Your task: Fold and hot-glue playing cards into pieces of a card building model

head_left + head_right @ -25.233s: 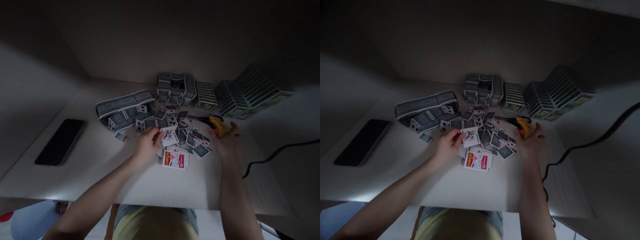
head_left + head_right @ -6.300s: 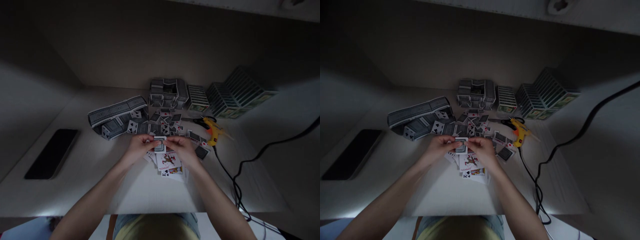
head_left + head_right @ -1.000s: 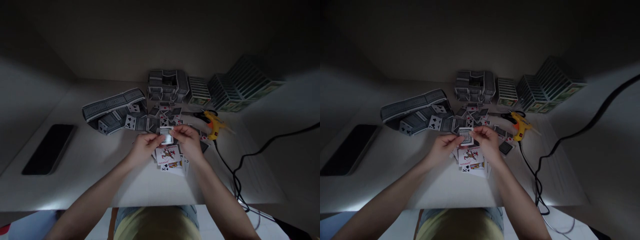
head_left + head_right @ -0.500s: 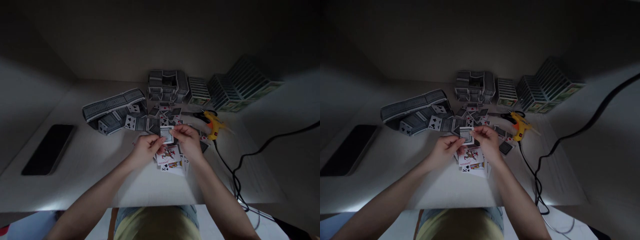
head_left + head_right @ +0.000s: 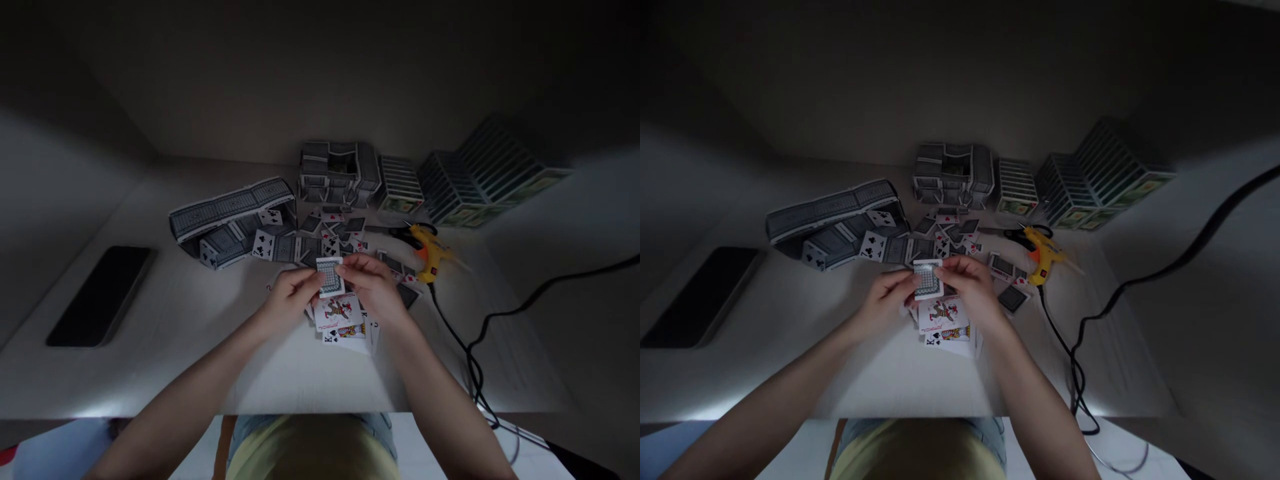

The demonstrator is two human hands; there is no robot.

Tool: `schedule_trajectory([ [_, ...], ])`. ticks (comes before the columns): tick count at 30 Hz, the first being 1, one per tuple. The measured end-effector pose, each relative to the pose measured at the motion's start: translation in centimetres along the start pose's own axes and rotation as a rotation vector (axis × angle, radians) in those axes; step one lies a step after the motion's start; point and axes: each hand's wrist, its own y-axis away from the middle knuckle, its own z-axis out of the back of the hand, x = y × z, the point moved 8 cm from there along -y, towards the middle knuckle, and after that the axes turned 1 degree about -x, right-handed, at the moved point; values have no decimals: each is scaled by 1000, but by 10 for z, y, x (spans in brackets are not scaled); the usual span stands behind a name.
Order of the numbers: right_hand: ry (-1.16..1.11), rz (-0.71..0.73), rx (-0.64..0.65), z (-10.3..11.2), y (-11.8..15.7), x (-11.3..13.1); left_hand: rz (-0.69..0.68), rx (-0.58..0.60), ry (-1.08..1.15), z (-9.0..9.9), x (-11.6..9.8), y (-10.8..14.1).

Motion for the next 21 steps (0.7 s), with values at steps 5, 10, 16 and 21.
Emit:
schedule_trajectory([
  [5, -39, -102, 65, -9, 3, -7, -208, -77, -182, 4, -16, 5],
  [10, -50, -110, 69, -9, 2, -8, -216, -69, -187, 3, -17, 5],
  [16, -52, -109, 93, -10, 4, -8, -173, -88, -123, 7, -15, 4],
  [21, -41, -142, 98, -13, 6, -11, -200, -103, -165, 9, -17, 5],
])
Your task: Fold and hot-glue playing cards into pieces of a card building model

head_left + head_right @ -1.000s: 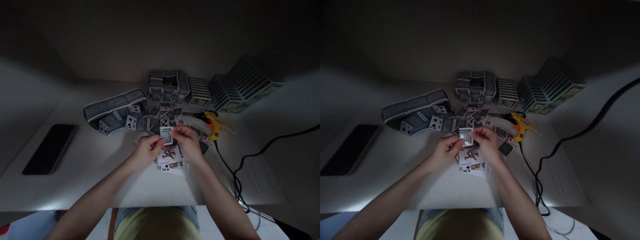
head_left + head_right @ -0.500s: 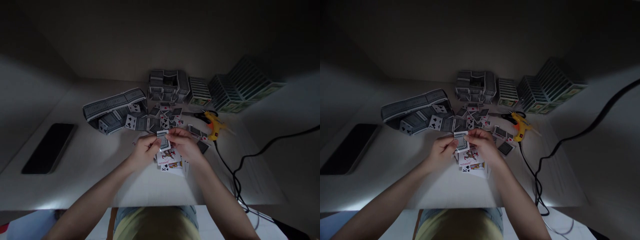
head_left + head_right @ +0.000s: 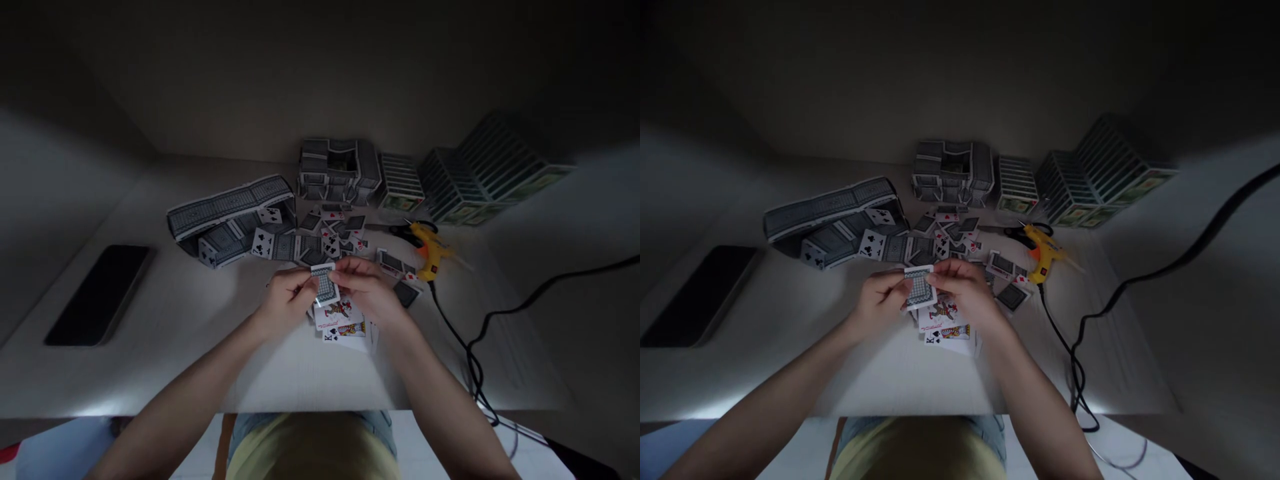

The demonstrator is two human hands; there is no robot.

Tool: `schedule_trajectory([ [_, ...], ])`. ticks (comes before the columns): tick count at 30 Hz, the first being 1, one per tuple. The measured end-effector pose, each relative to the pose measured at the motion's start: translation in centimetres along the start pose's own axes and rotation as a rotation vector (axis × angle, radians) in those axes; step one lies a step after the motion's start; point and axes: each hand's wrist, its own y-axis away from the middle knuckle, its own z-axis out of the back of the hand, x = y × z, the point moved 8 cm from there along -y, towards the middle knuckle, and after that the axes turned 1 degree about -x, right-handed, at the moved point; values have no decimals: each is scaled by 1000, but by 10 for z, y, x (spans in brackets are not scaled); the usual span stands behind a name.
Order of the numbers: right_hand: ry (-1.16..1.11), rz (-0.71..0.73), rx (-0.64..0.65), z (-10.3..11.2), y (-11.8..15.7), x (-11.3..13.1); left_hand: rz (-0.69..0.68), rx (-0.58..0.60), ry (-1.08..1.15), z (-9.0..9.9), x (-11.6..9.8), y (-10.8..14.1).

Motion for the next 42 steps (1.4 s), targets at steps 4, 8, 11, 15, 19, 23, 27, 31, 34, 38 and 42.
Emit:
schedule_trajectory([
  [4, 8, 1, 12, -1, 0, 0, -16, 26, -11, 0, -1, 0],
  [8, 17, 15, 12, 0, 0, 2, 41, 21, 33, 2, 3, -2],
  [11, 37, 16, 35, -3, 1, 2, 90, 6, 63, 2, 7, -1],
  [15, 48, 19, 38, -3, 1, 1, 71, -28, 18, 3, 5, 0],
  [19, 41, 9, 29, -2, 0, -1, 22, -15, -19, 3, 1, 0],
  [23, 33, 9, 29, -1, 0, 0, 56, -9, 36, 2, 8, -1],
  [27, 46, 8, 11, -1, 0, 1, 69, -77, 42, 7, 10, -1],
  [31, 72, -2, 32, -3, 1, 0, 32, -85, -24, 7, 7, -2],
  [34, 136, 36, 19, 0, -1, 3, 77, -97, 2, 7, 15, -5],
  [38, 295, 209, -84, 7, -2, 18, 57, -106, -39, 11, 17, -10],
  [42, 388, 281, -143, 10, -1, 25, -137, 26, -267, 5, -1, -9],
])
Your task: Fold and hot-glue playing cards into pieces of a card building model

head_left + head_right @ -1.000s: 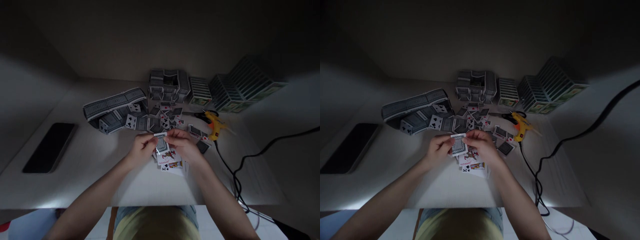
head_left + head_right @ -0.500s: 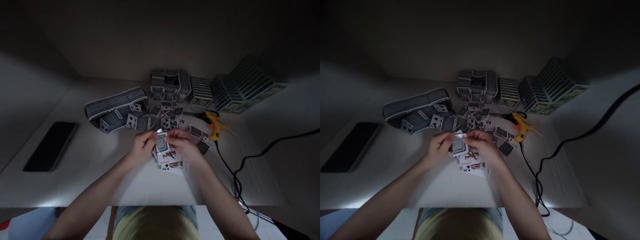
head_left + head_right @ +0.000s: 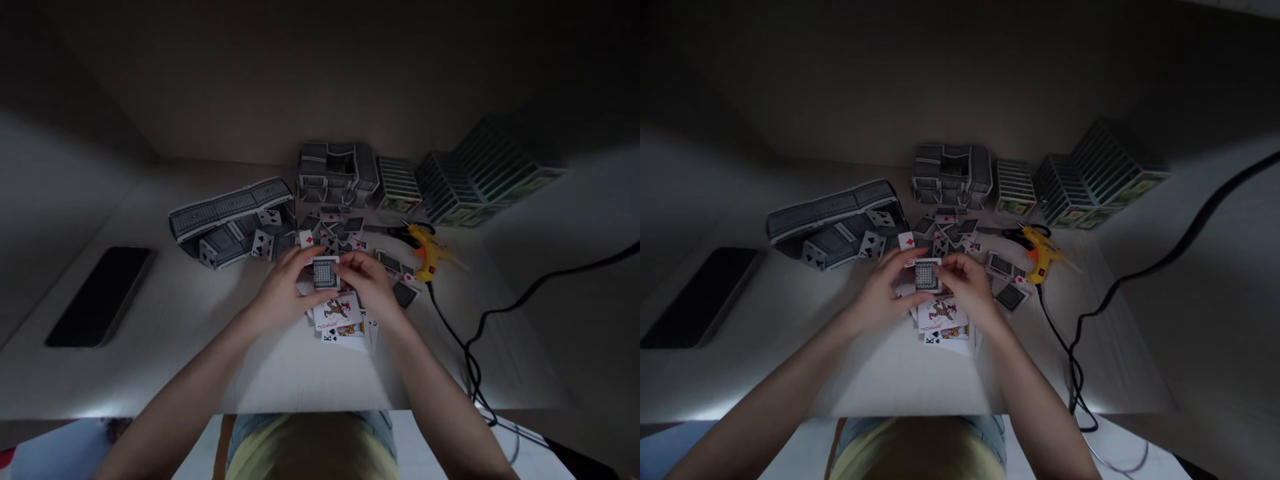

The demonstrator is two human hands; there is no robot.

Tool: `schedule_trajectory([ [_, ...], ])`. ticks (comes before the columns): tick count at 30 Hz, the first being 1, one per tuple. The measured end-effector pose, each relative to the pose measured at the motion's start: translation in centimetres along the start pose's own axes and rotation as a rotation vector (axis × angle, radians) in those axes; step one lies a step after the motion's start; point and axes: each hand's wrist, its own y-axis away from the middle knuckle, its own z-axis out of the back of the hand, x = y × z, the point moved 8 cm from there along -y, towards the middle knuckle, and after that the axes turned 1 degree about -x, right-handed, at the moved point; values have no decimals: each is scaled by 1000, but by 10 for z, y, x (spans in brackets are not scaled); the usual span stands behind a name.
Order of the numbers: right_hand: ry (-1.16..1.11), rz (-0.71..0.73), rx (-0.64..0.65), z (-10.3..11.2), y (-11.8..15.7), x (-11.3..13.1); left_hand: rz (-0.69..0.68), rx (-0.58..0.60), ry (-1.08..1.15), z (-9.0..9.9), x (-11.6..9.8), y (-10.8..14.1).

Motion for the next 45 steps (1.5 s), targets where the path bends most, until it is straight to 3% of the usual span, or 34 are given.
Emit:
schedule_trajectory([
  [3, -12, 8, -4, 1, 0, -1, -93, 53, -168, -2, -8, 2],
  [6, -90, 0, 33, 0, -1, -4, -106, 21, -160, 1, -8, 2],
  [11, -322, -144, 220, -17, 5, -12, -69, -34, 87, 6, -7, 1],
  [19, -518, -248, 428, -41, 19, -17, 37, 23, 546, 0, -3, 4],
  [31, -581, -253, 437, -41, 19, -13, 108, 101, 690, -4, -2, 3],
  [37, -682, -294, 446, -41, 20, -12, 175, 140, 885, -10, 2, 6],
  [40, -674, -290, 431, -41, 20, -10, 188, 70, 862, -6, 4, 4],
  [45, -520, -261, 259, -34, 12, -23, 204, -142, 435, 7, 18, 0],
])
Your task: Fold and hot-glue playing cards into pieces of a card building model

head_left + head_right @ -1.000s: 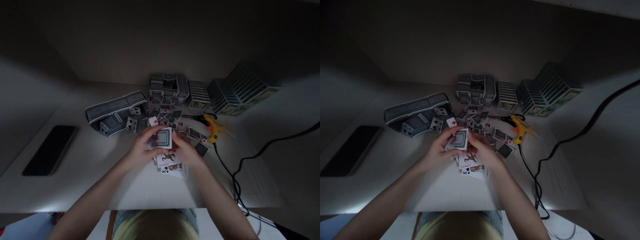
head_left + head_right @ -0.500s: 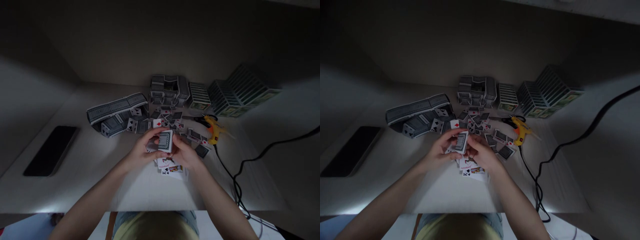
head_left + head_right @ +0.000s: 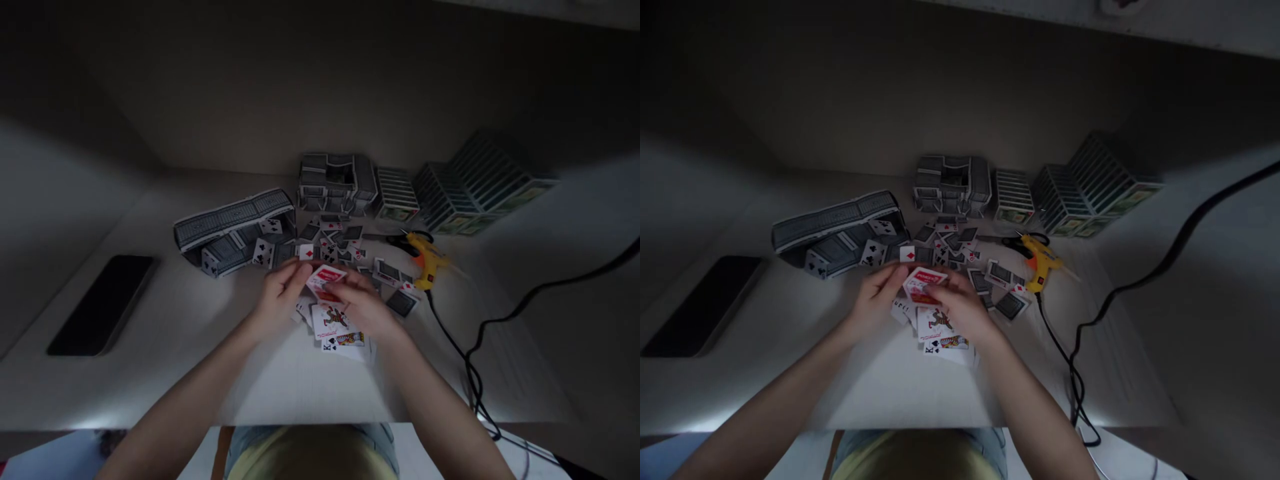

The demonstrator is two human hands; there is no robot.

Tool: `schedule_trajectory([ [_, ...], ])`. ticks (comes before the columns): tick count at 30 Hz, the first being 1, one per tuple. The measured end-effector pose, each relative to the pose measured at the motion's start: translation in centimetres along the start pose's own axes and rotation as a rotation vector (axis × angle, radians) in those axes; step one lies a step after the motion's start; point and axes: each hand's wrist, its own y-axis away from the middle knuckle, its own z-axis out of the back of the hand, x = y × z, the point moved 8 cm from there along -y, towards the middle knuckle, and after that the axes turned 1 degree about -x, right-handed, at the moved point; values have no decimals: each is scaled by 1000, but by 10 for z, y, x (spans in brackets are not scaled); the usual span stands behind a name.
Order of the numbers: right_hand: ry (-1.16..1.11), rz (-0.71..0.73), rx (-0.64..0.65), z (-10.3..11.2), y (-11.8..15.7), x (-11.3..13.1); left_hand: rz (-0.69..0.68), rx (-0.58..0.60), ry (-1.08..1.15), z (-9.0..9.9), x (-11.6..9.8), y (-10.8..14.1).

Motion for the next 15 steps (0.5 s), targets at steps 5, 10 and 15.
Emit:
schedule_trajectory([
  [5, 191, 146, -172, 17, -6, 5, -37, -52, -204, 5, 4, -1],
  [10, 414, 264, -230, 18, -2, 20, -77, -38, -292, 2, 0, 0],
  [15, 720, 455, -293, 22, 3, 46, -11, -108, -374, 8, 7, -1],
])
